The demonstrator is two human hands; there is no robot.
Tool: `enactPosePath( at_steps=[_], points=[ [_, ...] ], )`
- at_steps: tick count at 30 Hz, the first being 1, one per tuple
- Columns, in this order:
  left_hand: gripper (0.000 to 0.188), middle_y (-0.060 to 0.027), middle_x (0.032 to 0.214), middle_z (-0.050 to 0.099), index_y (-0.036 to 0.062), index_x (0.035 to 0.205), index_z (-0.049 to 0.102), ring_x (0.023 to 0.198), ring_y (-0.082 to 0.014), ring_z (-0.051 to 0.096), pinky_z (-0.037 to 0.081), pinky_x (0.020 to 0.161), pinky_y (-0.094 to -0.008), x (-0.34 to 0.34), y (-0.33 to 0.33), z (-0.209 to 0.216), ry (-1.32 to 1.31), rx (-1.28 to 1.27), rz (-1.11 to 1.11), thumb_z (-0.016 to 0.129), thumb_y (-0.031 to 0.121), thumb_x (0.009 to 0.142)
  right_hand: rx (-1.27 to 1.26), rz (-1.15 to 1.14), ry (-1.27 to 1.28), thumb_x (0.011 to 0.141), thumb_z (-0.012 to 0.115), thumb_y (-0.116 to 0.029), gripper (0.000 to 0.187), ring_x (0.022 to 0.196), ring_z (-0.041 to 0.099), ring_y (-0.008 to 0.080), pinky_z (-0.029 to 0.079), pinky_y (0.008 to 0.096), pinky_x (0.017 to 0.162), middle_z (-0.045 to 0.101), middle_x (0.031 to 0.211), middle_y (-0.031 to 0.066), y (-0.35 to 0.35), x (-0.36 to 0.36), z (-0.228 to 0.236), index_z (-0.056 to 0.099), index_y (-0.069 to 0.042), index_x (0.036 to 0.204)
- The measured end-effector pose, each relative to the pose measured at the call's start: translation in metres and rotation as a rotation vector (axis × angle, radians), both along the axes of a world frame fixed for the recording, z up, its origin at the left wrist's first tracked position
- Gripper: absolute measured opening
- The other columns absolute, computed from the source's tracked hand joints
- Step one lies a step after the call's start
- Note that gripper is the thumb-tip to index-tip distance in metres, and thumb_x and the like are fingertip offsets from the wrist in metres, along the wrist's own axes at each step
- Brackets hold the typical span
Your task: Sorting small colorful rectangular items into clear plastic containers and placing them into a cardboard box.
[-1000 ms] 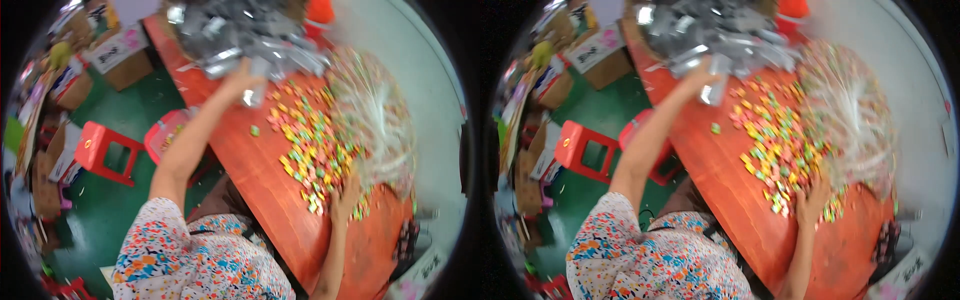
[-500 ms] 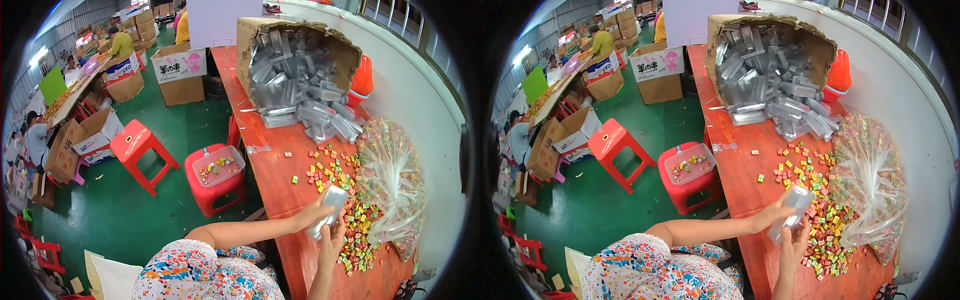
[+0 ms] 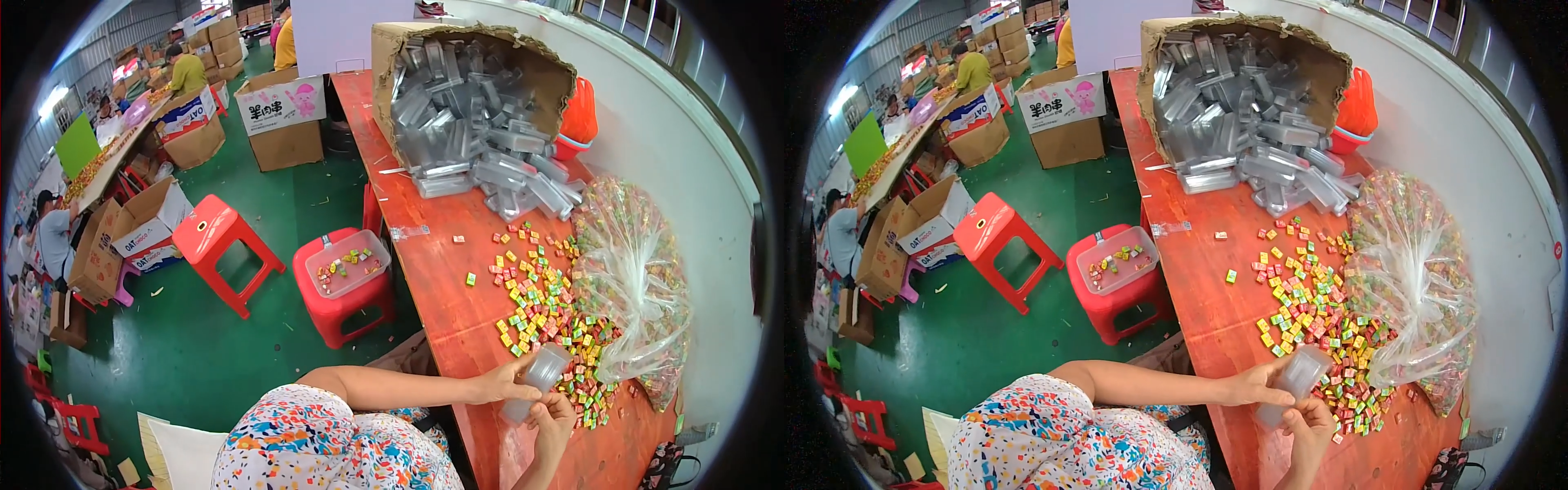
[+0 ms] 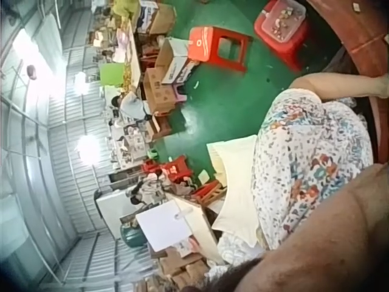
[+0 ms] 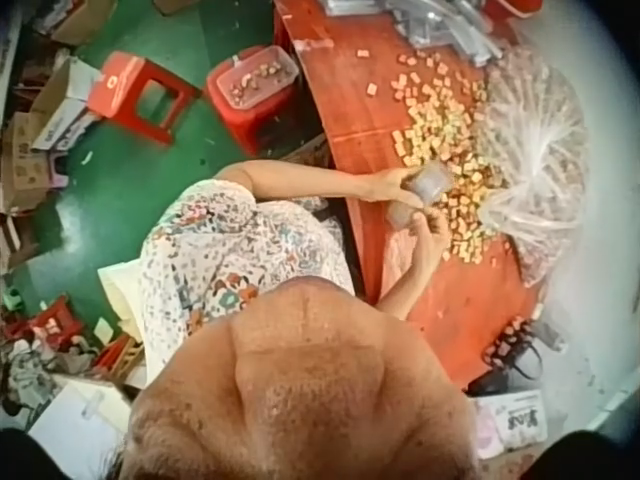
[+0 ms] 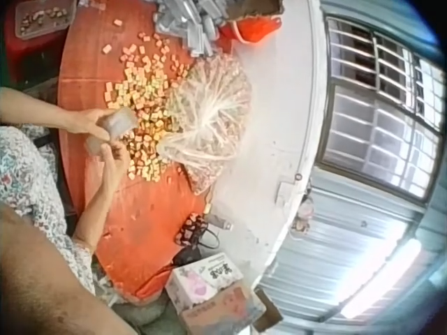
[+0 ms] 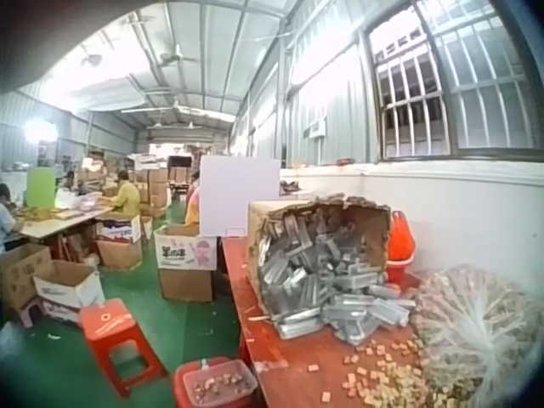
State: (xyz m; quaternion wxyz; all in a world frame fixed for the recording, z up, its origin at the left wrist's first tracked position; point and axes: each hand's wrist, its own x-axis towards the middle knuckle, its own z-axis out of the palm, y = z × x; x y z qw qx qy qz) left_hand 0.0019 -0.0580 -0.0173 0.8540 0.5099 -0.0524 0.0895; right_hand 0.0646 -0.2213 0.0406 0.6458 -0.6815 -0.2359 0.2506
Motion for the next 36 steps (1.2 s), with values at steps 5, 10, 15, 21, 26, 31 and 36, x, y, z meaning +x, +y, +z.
enactPosePath(
  at_steps=[5, 10, 15, 21, 26, 31, 36],
  points=[
    [0.103, -0.0093, 0.135, 0.048, 0.0056, 0.153, 0.014, 0.124, -0.0187, 0.047, 0.04, 0.104, -0.0359, 0.0, -0.017, -0.005, 0.069, -0.013, -0.096, 0.081, 0.024, 0.077, 0.061, -0.034, 0.1, 0.079, 0.073, -0.008, 0.014, 0.051, 0.057, 0.0098, 0.045, 0.0207, 0.047, 0.064, 0.069, 0.0039, -0.028, -0.001, -0.015, 0.062, 0.0, 0.084],
    [0.102, -0.0081, 0.133, 0.048, 0.004, 0.152, 0.017, 0.122, -0.0171, 0.048, 0.041, 0.103, -0.0348, -0.002, -0.038, -0.006, 0.038, -0.03, -0.133, 0.082, 0.02, 0.076, 0.108, -0.072, 0.137, 0.077, 0.083, -0.03, 0.038, 0.052, 0.057, 0.0103, 0.046, 0.0213, 0.048, 0.063, 0.069, 0.0039, -0.065, -0.002, -0.041, 0.061, -0.001, 0.088],
    [0.087, -0.0039, 0.128, 0.052, 0.0052, 0.145, 0.036, 0.118, -0.0157, 0.049, 0.041, 0.102, -0.0344, 0.008, -0.054, -0.002, 0.116, 0.019, -0.173, 0.082, 0.02, 0.072, 0.02, -0.382, 0.071, 0.086, 0.071, -0.02, 0.02, 0.053, 0.051, 0.0062, 0.039, 0.0214, 0.047, 0.055, 0.064, -0.0015, -0.074, -0.022, -0.008, 0.06, -0.004, 0.083],
    [0.07, -0.005, 0.112, 0.06, 0.0069, 0.131, 0.047, 0.102, -0.0175, 0.06, 0.051, 0.09, -0.0372, 0.017, -0.045, 0.0, 0.215, 0.09, -0.113, 0.081, 0.013, 0.071, -0.651, -0.619, -0.996, 0.085, 0.067, -0.018, 0.011, 0.063, 0.063, 0.0226, 0.048, 0.036, 0.057, 0.064, 0.075, 0.0091, -0.128, 0.037, -0.019, 0.066, -0.007, 0.083],
    [0.075, -0.006, 0.118, 0.057, 0.007, 0.134, 0.042, 0.105, -0.0187, 0.059, 0.049, 0.094, -0.0369, 0.034, -0.095, 0.005, 0.224, -0.122, -0.373, 0.081, 0.007, 0.071, -1.272, -0.681, -1.244, 0.082, 0.065, -0.019, 0.008, 0.067, 0.066, 0.0246, 0.051, 0.0377, 0.054, 0.063, 0.073, 0.0055, -0.202, 0.069, -0.044, 0.06, -0.013, 0.079],
    [0.074, -0.0049, 0.117, 0.057, 0.007, 0.134, 0.042, 0.106, -0.0165, 0.058, 0.048, 0.093, -0.0336, 0.044, -0.13, 0.007, 0.225, -0.077, -0.419, 0.081, 0.007, 0.072, -1.44, -0.653, -1.325, 0.081, 0.064, -0.018, 0.01, 0.066, 0.067, 0.0238, 0.052, 0.038, 0.056, 0.064, 0.073, 0.0056, -0.24, 0.103, -0.057, 0.059, -0.011, 0.077],
    [0.068, -0.0038, 0.114, 0.057, 0.0069, 0.131, 0.043, 0.105, -0.015, 0.057, 0.047, 0.093, -0.0319, 0.06, -0.148, 0.015, 0.203, -0.074, -0.412, 0.08, 0.006, 0.073, -1.576, -0.686, -1.341, 0.082, 0.062, -0.021, 0.011, 0.069, 0.068, 0.0234, 0.053, 0.0385, 0.059, 0.064, 0.074, 0.0058, -0.262, 0.152, -0.069, 0.059, -0.011, 0.077]
  ],
)
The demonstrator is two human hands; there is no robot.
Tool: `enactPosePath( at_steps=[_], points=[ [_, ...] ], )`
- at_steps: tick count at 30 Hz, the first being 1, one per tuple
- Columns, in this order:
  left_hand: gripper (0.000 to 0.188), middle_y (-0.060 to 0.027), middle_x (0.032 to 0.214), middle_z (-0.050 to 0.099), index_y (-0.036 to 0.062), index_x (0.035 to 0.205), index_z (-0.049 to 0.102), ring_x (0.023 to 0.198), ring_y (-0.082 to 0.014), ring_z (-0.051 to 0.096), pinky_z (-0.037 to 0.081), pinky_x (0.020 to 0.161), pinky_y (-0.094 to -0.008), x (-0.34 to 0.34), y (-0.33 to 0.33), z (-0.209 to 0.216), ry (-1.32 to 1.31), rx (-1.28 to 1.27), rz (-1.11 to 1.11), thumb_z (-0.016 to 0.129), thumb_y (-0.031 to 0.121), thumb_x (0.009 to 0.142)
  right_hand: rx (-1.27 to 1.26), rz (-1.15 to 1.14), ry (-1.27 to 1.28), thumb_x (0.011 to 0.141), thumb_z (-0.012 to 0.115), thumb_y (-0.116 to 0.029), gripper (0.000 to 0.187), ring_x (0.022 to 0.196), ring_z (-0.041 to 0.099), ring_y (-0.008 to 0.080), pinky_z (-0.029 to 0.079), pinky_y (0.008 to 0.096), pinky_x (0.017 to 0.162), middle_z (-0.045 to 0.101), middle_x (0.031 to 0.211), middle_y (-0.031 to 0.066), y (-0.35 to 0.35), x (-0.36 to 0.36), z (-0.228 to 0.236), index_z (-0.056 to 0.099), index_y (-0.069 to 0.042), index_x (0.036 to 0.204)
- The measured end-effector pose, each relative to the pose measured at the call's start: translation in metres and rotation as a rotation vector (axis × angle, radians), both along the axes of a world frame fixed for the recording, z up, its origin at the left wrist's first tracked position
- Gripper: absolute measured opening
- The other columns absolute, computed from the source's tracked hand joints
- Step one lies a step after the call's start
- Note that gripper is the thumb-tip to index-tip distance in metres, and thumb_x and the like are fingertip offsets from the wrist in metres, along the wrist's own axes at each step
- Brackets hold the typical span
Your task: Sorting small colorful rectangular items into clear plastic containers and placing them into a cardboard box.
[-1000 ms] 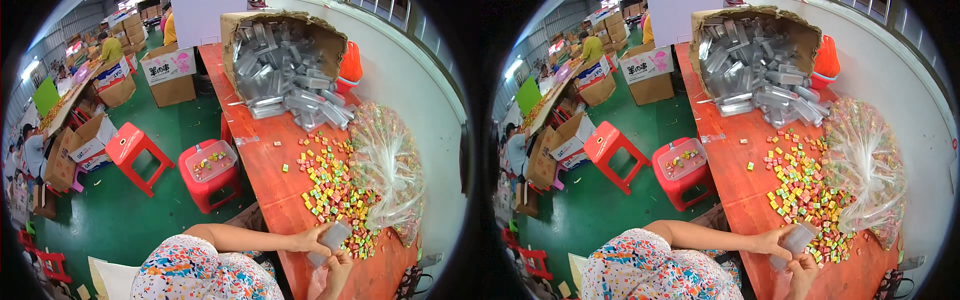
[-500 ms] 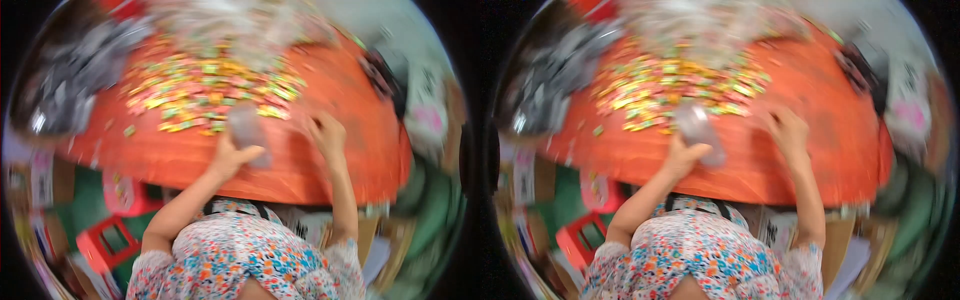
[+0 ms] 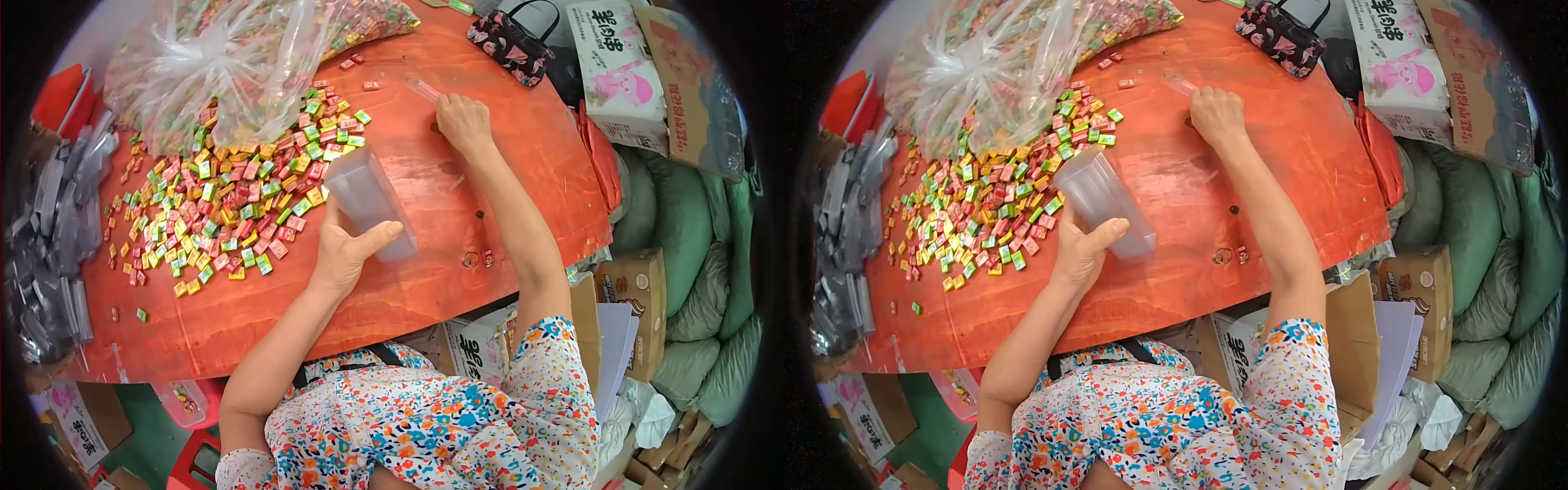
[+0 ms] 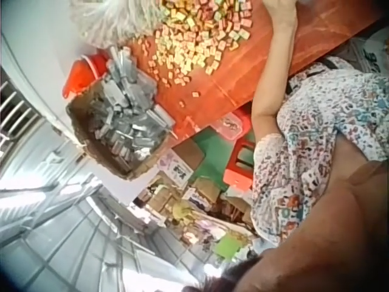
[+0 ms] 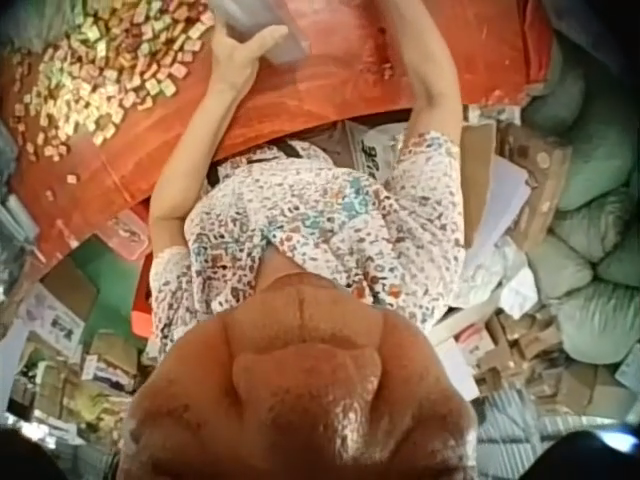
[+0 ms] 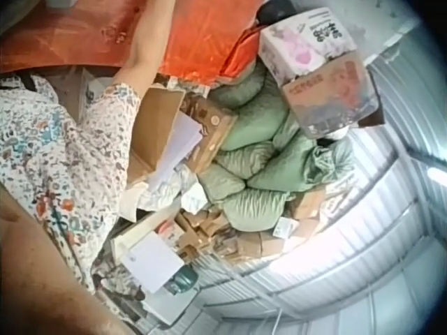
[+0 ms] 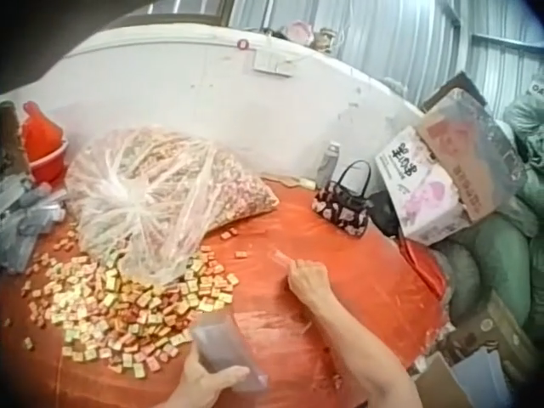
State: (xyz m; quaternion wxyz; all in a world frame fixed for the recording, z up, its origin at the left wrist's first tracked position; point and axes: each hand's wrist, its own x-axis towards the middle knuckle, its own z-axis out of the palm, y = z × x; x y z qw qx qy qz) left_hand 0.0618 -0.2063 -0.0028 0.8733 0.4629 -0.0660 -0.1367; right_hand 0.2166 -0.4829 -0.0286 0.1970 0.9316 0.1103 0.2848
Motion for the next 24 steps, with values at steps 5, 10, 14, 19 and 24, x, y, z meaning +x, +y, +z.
enactPosePath(
  at_steps=[5, 10, 14, 19, 24],
  points=[
    [0.065, -0.0043, 0.113, 0.058, 0.0071, 0.128, 0.045, 0.103, -0.0152, 0.057, 0.049, 0.091, -0.0326, 0.023, -0.022, -0.006, 0.054, -0.07, 0.031, 0.081, 0.006, 0.074, 0.049, -0.087, 0.023, 0.084, 0.063, -0.026, 0.017, 0.074, 0.068, 0.0242, 0.053, 0.0382, 0.062, 0.067, 0.08, 0.0083, -0.008, 0.014, 0.008, 0.063, -0.009, 0.085],
    [0.063, -0.0044, 0.112, 0.058, 0.0071, 0.128, 0.045, 0.103, -0.0154, 0.058, 0.049, 0.091, -0.0324, 0.042, -0.031, -0.006, 0.042, -0.076, 0.059, 0.08, 0.005, 0.075, 1.312, 0.166, 0.693, 0.086, 0.072, -0.029, 0.024, 0.07, 0.062, 0.0074, 0.048, 0.0268, 0.06, 0.067, 0.08, 0.0037, 0.048, -0.078, 0.071, 0.068, -0.007, 0.095],
    [0.065, -0.0042, 0.113, 0.057, 0.0074, 0.13, 0.043, 0.103, -0.0154, 0.057, 0.049, 0.091, -0.0319, 0.048, -0.033, -0.011, 0.087, -0.125, 0.039, 0.079, 0.004, 0.076, 1.531, 0.345, 1.025, 0.082, 0.077, -0.017, 0.017, 0.067, 0.061, 0.0058, 0.046, 0.0208, 0.054, 0.067, 0.078, -0.0009, 0.067, -0.119, 0.066, 0.068, -0.005, 0.092],
    [0.066, -0.0049, 0.115, 0.055, 0.0077, 0.13, 0.042, 0.103, -0.0156, 0.057, 0.05, 0.09, -0.0327, 0.047, -0.036, -0.015, 0.083, -0.16, -0.002, 0.079, 0.003, 0.076, 1.712, 0.209, 1.153, 0.081, 0.078, -0.016, 0.018, 0.059, 0.059, 0.0067, 0.046, 0.0207, 0.049, 0.066, 0.074, 0.0003, 0.059, -0.12, 0.068, 0.067, -0.004, 0.089],
    [0.065, -0.0058, 0.114, 0.056, 0.007, 0.13, 0.042, 0.103, -0.0162, 0.058, 0.05, 0.09, -0.0335, 0.05, -0.032, -0.018, 0.071, -0.161, -0.017, 0.078, 0.003, 0.076, 1.732, 0.234, 1.253, 0.083, 0.077, -0.019, 0.018, 0.056, 0.059, 0.0075, 0.046, 0.0207, 0.049, 0.065, 0.073, 0.0006, 0.054, -0.109, 0.064, 0.067, -0.004, 0.087]
  ],
)
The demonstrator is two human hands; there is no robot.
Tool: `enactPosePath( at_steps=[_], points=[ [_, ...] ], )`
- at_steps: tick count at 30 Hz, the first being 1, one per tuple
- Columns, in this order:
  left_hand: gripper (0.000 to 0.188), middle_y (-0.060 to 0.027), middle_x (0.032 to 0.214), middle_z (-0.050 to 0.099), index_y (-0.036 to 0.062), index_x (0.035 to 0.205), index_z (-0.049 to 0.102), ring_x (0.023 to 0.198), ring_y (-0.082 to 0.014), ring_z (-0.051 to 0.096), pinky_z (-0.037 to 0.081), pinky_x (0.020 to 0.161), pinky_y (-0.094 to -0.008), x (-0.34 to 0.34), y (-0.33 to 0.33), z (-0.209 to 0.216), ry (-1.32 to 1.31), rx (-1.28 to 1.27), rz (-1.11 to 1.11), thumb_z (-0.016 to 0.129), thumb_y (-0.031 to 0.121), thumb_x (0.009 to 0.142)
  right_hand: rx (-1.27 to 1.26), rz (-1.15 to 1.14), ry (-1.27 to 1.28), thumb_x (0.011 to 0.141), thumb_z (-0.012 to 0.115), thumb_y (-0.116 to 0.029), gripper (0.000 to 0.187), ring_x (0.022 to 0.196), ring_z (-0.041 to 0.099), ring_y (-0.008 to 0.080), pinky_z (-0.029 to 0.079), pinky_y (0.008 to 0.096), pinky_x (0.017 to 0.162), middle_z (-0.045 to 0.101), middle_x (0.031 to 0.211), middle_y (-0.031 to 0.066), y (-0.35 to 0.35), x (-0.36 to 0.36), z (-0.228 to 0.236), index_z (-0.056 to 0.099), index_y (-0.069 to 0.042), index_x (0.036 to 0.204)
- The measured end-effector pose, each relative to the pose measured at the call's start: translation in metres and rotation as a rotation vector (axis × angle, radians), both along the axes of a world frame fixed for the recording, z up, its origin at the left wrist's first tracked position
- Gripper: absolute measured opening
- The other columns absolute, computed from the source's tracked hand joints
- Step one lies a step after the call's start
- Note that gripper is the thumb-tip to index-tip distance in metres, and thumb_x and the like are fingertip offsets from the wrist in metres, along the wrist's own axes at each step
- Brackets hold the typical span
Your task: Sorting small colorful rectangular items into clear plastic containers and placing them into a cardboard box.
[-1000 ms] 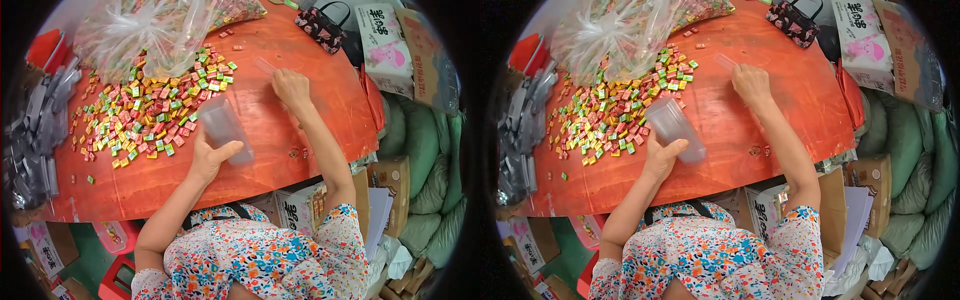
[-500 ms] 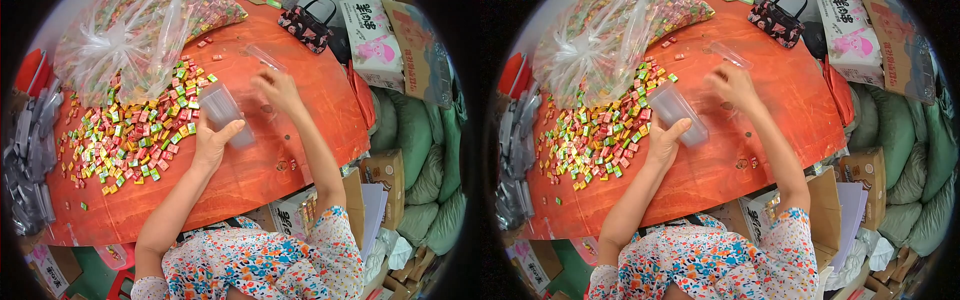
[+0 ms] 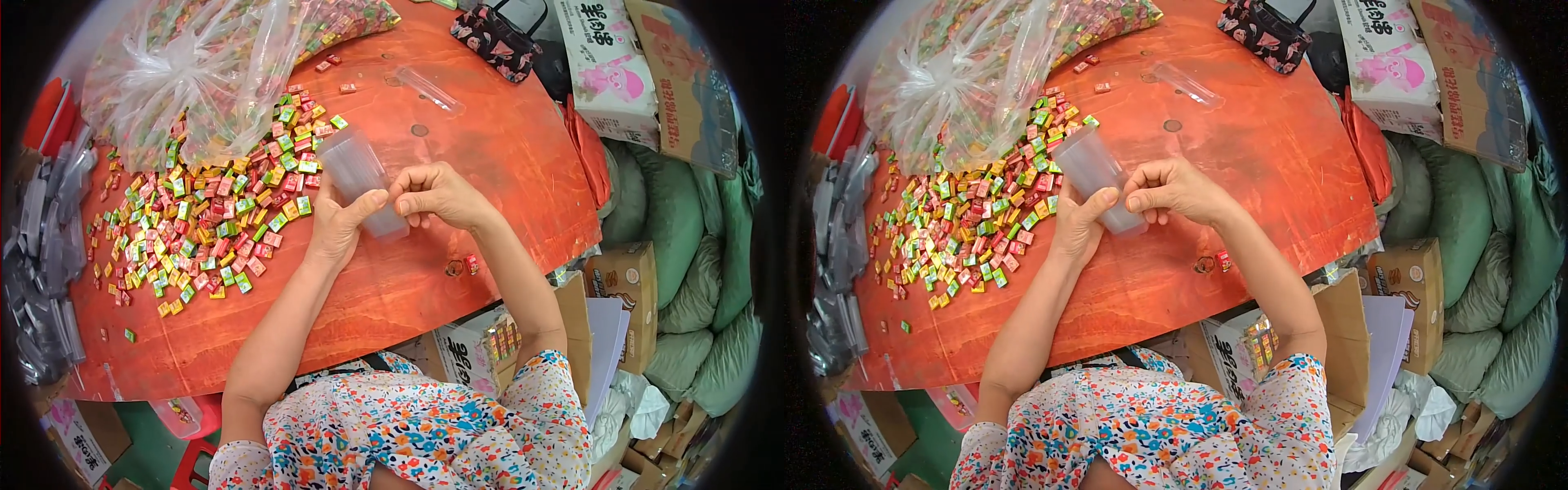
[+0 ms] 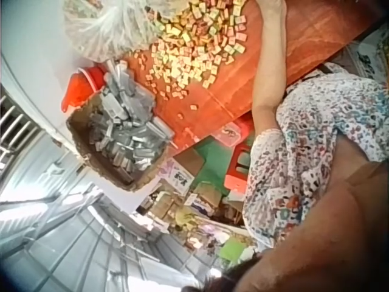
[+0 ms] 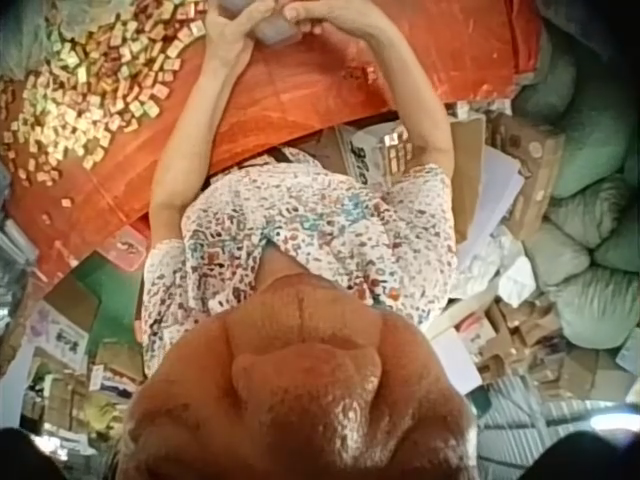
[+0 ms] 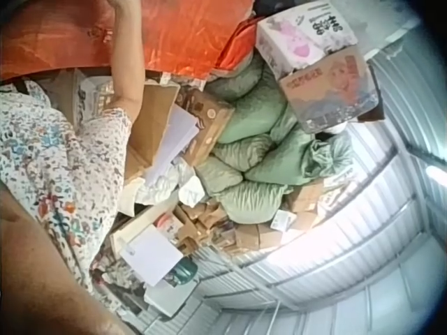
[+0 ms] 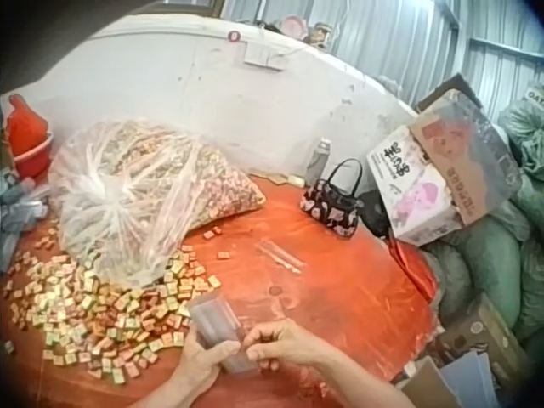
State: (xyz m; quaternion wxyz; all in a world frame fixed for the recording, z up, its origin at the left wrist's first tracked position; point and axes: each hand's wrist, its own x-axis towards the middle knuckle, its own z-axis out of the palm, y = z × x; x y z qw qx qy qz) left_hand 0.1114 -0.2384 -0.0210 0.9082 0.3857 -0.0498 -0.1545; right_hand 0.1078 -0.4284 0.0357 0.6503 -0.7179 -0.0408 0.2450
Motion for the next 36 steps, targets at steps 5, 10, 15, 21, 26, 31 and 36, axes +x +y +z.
enactPosePath(
  at_steps=[5, 10, 15, 21, 26, 31, 36],
  points=[
    [0.065, -0.0071, 0.114, 0.058, 0.0053, 0.13, 0.043, 0.103, -0.0171, 0.059, 0.05, 0.091, -0.0338, 0.006, 0.002, -0.002, -0.015, 0.016, 0.046, 0.079, 0.006, 0.076, -0.025, 0.004, 0.0, 0.084, 0.076, -0.022, 0.019, 0.059, 0.059, 0.0074, 0.045, 0.0215, 0.05, 0.064, 0.073, 0.0006, 0.0, 0.011, 0.004, 0.067, -0.005, 0.087],
    [0.065, -0.0065, 0.114, 0.058, 0.0057, 0.13, 0.043, 0.104, -0.0171, 0.059, 0.05, 0.091, -0.034, 0.012, 0.008, -0.001, 0.024, -0.015, 0.096, 0.079, 0.007, 0.075, -0.124, 0.012, -0.088, 0.084, 0.077, -0.022, 0.02, 0.061, 0.059, 0.0077, 0.046, 0.0226, 0.052, 0.064, 0.072, 0.0003, 0.022, 0.011, 0.022, 0.068, -0.004, 0.087],
    [0.065, -0.0059, 0.113, 0.058, 0.0062, 0.129, 0.043, 0.104, -0.0168, 0.058, 0.049, 0.091, -0.0336, 0.013, 0.009, -0.004, -0.027, 0.002, 0.068, 0.079, 0.007, 0.076, -0.234, 0.078, -0.094, 0.084, 0.076, -0.022, 0.02, 0.062, 0.061, 0.0083, 0.048, 0.0228, 0.054, 0.065, 0.072, 0.0004, 0.018, 0.015, 0.017, 0.069, -0.004, 0.088],
    [0.065, -0.0053, 0.113, 0.057, 0.0067, 0.129, 0.044, 0.102, -0.0161, 0.059, 0.049, 0.092, -0.0328, 0.018, 0.007, -0.01, -0.015, -0.013, 0.047, 0.08, 0.008, 0.075, -0.103, 0.008, 0.043, 0.086, 0.073, -0.019, 0.016, 0.062, 0.063, 0.0094, 0.048, 0.0226, 0.054, 0.065, 0.069, 0.0006, 0.009, 0.023, 0.014, 0.07, -0.003, 0.085],
    [0.066, -0.0056, 0.113, 0.057, 0.0064, 0.131, 0.043, 0.102, -0.0156, 0.058, 0.049, 0.091, -0.0336, 0.022, 0.009, -0.008, 0.073, -0.07, 0.119, 0.078, 0.006, 0.075, -0.475, -0.304, -0.271, 0.087, 0.069, -0.022, 0.018, 0.059, 0.064, 0.0134, 0.049, 0.0277, 0.05, 0.067, 0.068, 0.0031, -0.001, 0.045, 0.005, 0.069, -0.006, 0.08],
    [0.067, -0.0053, 0.113, 0.058, 0.0072, 0.131, 0.042, 0.103, -0.0154, 0.058, 0.05, 0.091, -0.0335, 0.02, 0.005, -0.008, 0.029, -0.028, 0.086, 0.078, 0.006, 0.075, -1.583, -0.234, -1.151, 0.084, 0.066, -0.028, 0.022, 0.062, 0.066, 0.0265, 0.05, 0.0409, 0.05, 0.065, 0.07, 0.006, -0.039, 0.09, -0.046, 0.059, -0.012, 0.072],
    [0.067, -0.0046, 0.111, 0.057, 0.0082, 0.131, 0.043, 0.103, -0.0155, 0.058, 0.05, 0.091, -0.0334, 0.021, 0.004, -0.01, -0.019, -0.011, 0.106, 0.08, 0.007, 0.075, -1.418, -0.26, -1.243, 0.085, 0.07, -0.026, 0.019, 0.06, 0.065, 0.0206, 0.05, 0.0356, 0.05, 0.067, 0.074, 0.0053, -0.032, 0.077, -0.034, 0.067, -0.007, 0.086]
  ],
)
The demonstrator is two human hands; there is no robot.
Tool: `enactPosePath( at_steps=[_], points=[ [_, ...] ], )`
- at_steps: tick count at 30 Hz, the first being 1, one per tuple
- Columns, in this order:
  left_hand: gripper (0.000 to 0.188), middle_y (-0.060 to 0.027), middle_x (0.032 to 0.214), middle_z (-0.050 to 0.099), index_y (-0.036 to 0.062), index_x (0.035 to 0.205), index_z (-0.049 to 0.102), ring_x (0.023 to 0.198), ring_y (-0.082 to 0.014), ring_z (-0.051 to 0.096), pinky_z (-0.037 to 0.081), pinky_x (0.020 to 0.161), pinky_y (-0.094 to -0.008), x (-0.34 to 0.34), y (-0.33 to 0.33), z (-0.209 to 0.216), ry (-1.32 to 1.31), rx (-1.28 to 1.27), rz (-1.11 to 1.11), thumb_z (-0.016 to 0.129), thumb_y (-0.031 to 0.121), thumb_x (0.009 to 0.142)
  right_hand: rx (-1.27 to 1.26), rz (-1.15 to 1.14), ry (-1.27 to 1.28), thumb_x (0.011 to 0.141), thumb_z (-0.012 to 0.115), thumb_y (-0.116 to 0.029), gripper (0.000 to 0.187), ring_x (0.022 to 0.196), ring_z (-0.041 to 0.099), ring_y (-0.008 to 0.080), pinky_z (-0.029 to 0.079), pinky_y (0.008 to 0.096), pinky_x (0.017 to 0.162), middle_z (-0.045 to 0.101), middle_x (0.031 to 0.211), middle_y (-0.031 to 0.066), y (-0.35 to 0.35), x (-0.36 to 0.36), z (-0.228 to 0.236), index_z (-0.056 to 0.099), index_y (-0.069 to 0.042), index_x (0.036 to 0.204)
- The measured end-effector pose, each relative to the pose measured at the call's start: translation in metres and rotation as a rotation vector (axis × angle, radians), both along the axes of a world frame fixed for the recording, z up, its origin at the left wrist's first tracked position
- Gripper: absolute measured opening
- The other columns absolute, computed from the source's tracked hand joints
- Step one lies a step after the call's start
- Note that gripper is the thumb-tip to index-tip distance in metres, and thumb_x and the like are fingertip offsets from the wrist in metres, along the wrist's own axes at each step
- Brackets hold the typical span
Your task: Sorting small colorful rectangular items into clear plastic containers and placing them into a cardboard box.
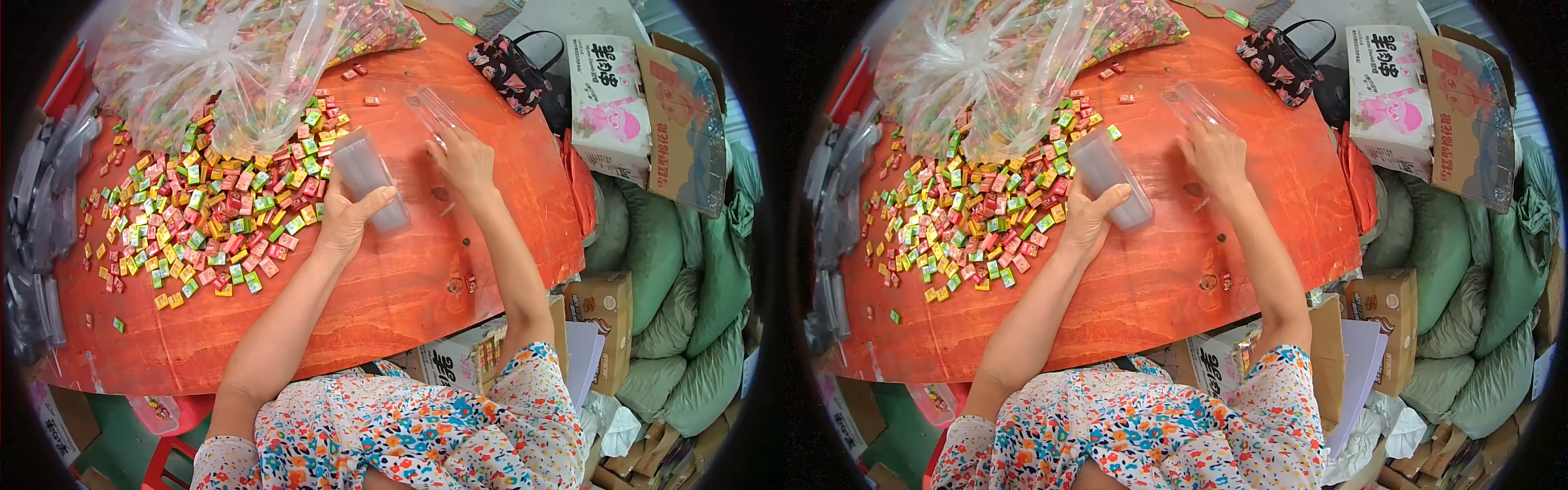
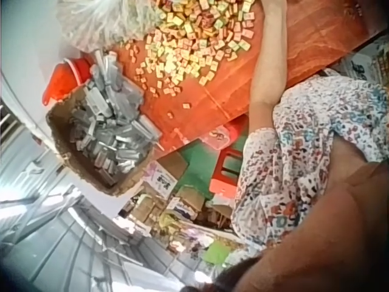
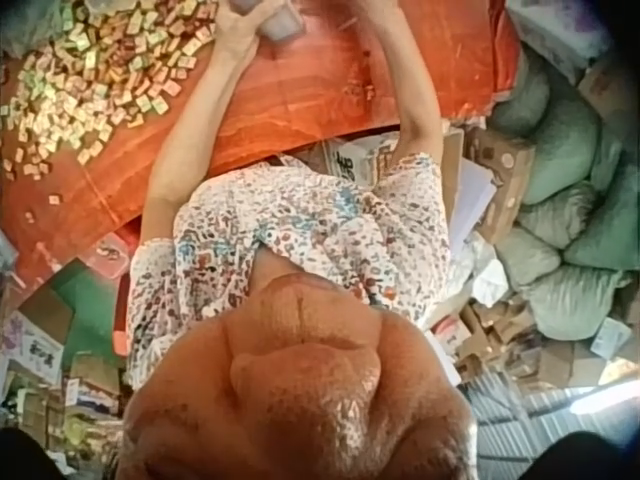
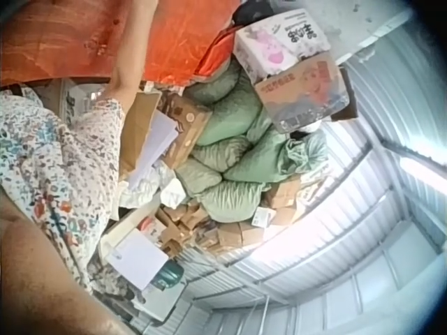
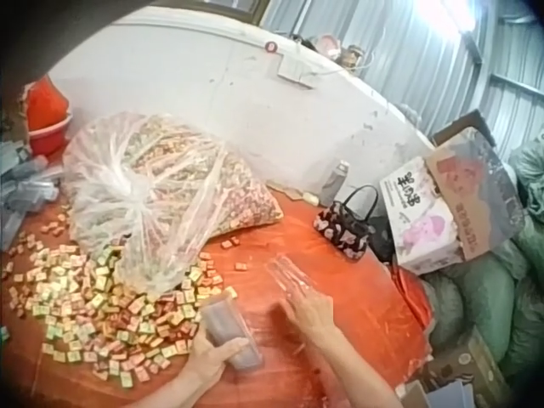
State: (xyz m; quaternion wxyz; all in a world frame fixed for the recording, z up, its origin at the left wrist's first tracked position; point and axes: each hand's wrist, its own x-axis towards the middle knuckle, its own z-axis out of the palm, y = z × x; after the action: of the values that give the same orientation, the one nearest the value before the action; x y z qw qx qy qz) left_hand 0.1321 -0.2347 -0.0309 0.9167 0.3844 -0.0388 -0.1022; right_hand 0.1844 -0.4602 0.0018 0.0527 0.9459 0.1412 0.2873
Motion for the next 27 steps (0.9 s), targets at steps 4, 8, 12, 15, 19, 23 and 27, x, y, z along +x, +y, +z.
enactPosePath(
  at_steps=[4, 8, 12, 15, 19, 23, 27],
  points=[
    [0.066, -0.0046, 0.109, 0.059, 0.008, 0.13, 0.043, 0.099, -0.0163, 0.06, 0.05, 0.089, -0.0339, -0.002, -0.001, 0.004, -0.002, -0.007, -0.017, 0.08, 0.007, 0.075, 1.078, -0.012, 0.727, 0.085, 0.073, -0.024, 0.022, 0.059, 0.061, 0.0115, 0.048, 0.0282, 0.053, 0.067, 0.076, 0.0021, 0.039, -0.043, 0.033, 0.069, -0.004, 0.095],
    [0.065, -0.005, 0.11, 0.059, 0.0077, 0.129, 0.044, 0.098, -0.0162, 0.06, 0.05, 0.088, -0.0338, -0.004, 0.001, 0.005, -0.001, -0.033, -0.032, 0.08, 0.007, 0.075, 1.248, 0.268, 1.067, 0.087, 0.073, -0.02, 0.017, 0.059, 0.056, 0.0064, 0.044, 0.0211, 0.052, 0.066, 0.074, 0.0001, 0.051, -0.062, 0.04, 0.071, -0.003, 0.091],
    [0.065, -0.0053, 0.112, 0.058, 0.0078, 0.129, 0.044, 0.1, -0.0154, 0.059, 0.051, 0.088, -0.033, -0.005, 0.001, 0.004, -0.01, -0.022, -0.049, 0.081, 0.007, 0.075, 1.457, 0.225, 1.124, 0.089, 0.069, -0.016, 0.013, 0.059, 0.057, 0.0062, 0.042, 0.0197, 0.05, 0.065, 0.07, 0.0008, 0.049, -0.064, 0.037, 0.071, -0.003, 0.085],
    [0.065, -0.0052, 0.113, 0.058, 0.0074, 0.129, 0.044, 0.103, -0.0147, 0.058, 0.05, 0.089, -0.0325, 0.0, 0.003, -0.001, -0.042, 0.017, 0.002, 0.08, 0.007, 0.075, 1.315, 0.078, 0.946, 0.09, 0.066, -0.016, 0.016, 0.059, 0.058, 0.006, 0.043, 0.0207, 0.049, 0.064, 0.069, 0.001, 0.045, -0.054, 0.044, 0.071, -0.003, 0.083],
    [0.066, -0.0044, 0.113, 0.057, 0.0069, 0.13, 0.044, 0.103, -0.0146, 0.057, 0.049, 0.09, -0.0326, 0.001, 0.002, 0.0, 0.034, -0.001, 0.028, 0.08, 0.007, 0.075, 0.177, 0.03, 0.139, 0.085, 0.066, -0.02, 0.014, 0.057, 0.064, 0.0206, 0.049, 0.0344, 0.051, 0.067, 0.069, 0.0041, 0.02, -0.024, 0.017, 0.068, -0.008, 0.078],
    [0.069, -0.004, 0.114, 0.056, 0.0067, 0.131, 0.043, 0.103, -0.0148, 0.056, 0.049, 0.09, -0.0324, -0.001, -0.003, 0.001, 0.0, 0.007, -0.015, 0.081, 0.009, 0.073, -0.16, -0.136, 0.144, 0.084, 0.067, -0.028, 0.019, 0.066, 0.066, 0.0253, 0.052, 0.037, 0.056, 0.068, 0.077, 0.0062, 0.002, -0.006, -0.007, 0.068, -0.01, 0.084],
    [0.071, -0.0036, 0.114, 0.055, 0.0068, 0.132, 0.043, 0.103, -0.0149, 0.056, 0.049, 0.09, -0.0324, -0.001, -0.002, 0.0, 0.011, 0.013, 0.003, 0.082, 0.01, 0.073, 0.176, -0.049, 0.192, 0.085, 0.07, -0.03, 0.021, 0.066, 0.066, 0.0188, 0.052, 0.0321, 0.056, 0.07, 0.078, 0.0049, 0.015, -0.033, 0.015, 0.07, -0.01, 0.091]
  ],
)
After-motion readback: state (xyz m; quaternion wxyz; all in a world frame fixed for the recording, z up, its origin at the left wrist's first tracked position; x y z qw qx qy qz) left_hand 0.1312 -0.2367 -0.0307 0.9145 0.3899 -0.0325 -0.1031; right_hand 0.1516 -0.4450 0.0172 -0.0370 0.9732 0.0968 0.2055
